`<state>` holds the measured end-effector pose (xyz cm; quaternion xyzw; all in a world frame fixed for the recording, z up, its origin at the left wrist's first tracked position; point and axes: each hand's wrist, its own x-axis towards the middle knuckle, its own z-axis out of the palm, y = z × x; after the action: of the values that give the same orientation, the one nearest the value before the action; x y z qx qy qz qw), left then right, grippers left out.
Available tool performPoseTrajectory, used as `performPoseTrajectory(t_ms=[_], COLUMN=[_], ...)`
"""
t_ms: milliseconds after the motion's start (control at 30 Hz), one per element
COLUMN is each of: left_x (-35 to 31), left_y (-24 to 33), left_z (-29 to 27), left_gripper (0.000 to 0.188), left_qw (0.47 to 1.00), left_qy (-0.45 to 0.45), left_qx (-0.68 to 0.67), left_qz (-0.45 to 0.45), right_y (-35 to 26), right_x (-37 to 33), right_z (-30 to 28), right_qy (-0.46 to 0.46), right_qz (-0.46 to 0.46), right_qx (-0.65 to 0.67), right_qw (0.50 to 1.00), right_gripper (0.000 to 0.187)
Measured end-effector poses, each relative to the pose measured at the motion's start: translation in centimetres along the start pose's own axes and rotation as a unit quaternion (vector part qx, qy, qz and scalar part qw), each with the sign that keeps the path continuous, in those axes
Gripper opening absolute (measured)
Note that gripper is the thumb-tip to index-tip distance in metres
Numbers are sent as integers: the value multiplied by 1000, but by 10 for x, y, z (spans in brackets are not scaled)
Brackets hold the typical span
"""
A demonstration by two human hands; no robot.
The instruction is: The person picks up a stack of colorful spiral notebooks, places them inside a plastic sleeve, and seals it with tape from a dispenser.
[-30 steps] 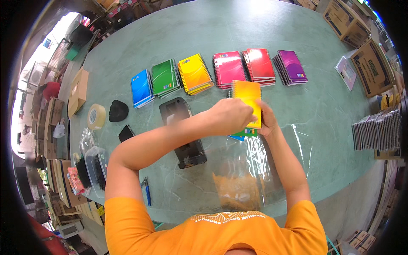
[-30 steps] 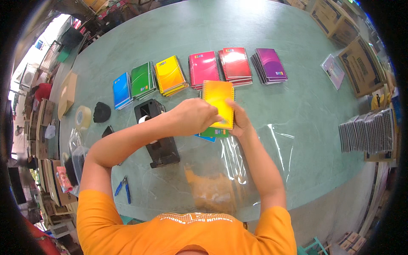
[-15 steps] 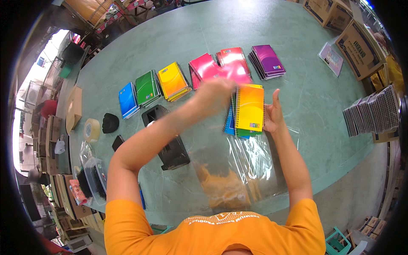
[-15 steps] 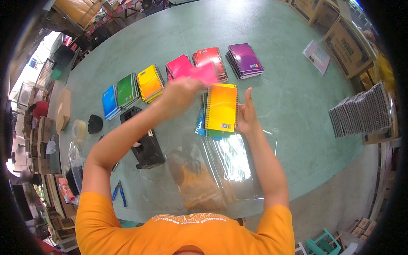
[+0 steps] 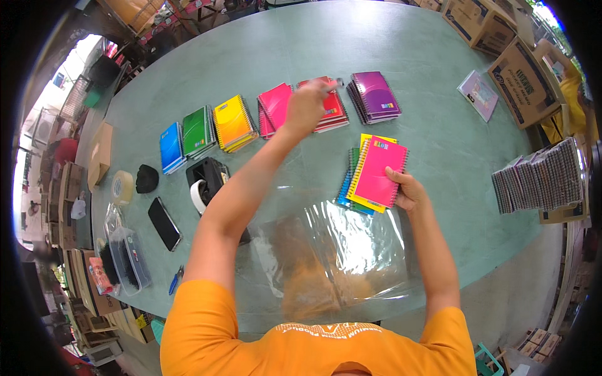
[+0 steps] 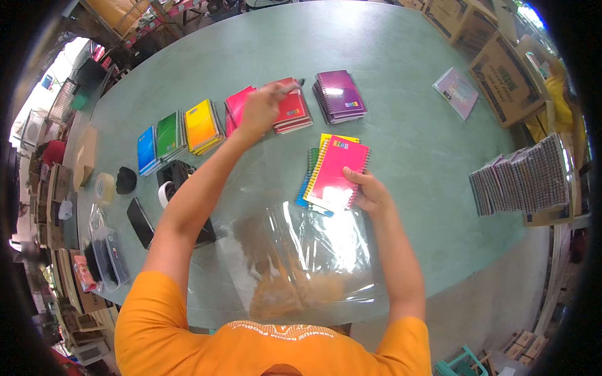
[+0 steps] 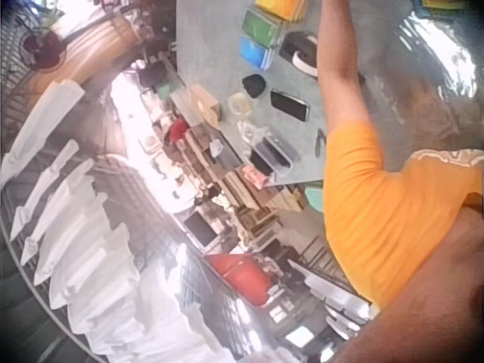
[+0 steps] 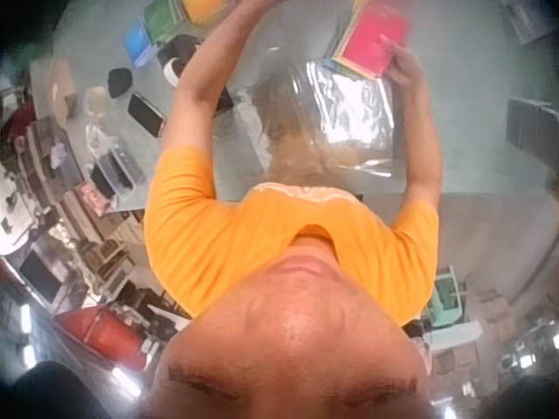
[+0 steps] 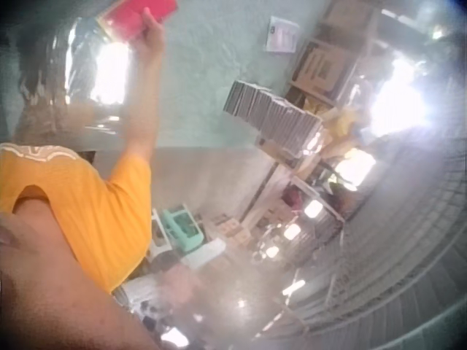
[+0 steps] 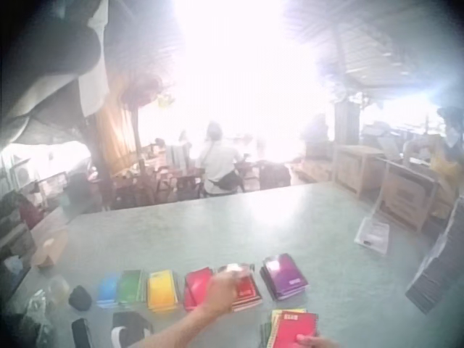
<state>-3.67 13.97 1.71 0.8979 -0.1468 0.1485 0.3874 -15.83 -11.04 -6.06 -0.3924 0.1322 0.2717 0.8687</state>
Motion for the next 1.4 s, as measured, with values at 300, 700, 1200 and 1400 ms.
performPoseTrajectory(t_ms=[300,700,1200,1400], left_x=[-23,-18,15,-43], left_y=[-18,11,44,135], left_z=[-5,-62,104,102], left_gripper=[27,13,7,14], left_qw=[968,988,935,928], left_qy=[-183,-57,-55,-191], left_qx=[72,-126,295,119], left_qz=[159,-69,189,298], right_y=[-8,-13,-64,-68], right_x=[22,16,-37,-33], right_z=[28,39,-43,-54], right_qy=[-171,-93,33,-26], right_qz=[115,98,13,-29], right_qx=[15,90,159,187], right_qw=[978,987,987,981], right_gripper=[47,62,36,40])
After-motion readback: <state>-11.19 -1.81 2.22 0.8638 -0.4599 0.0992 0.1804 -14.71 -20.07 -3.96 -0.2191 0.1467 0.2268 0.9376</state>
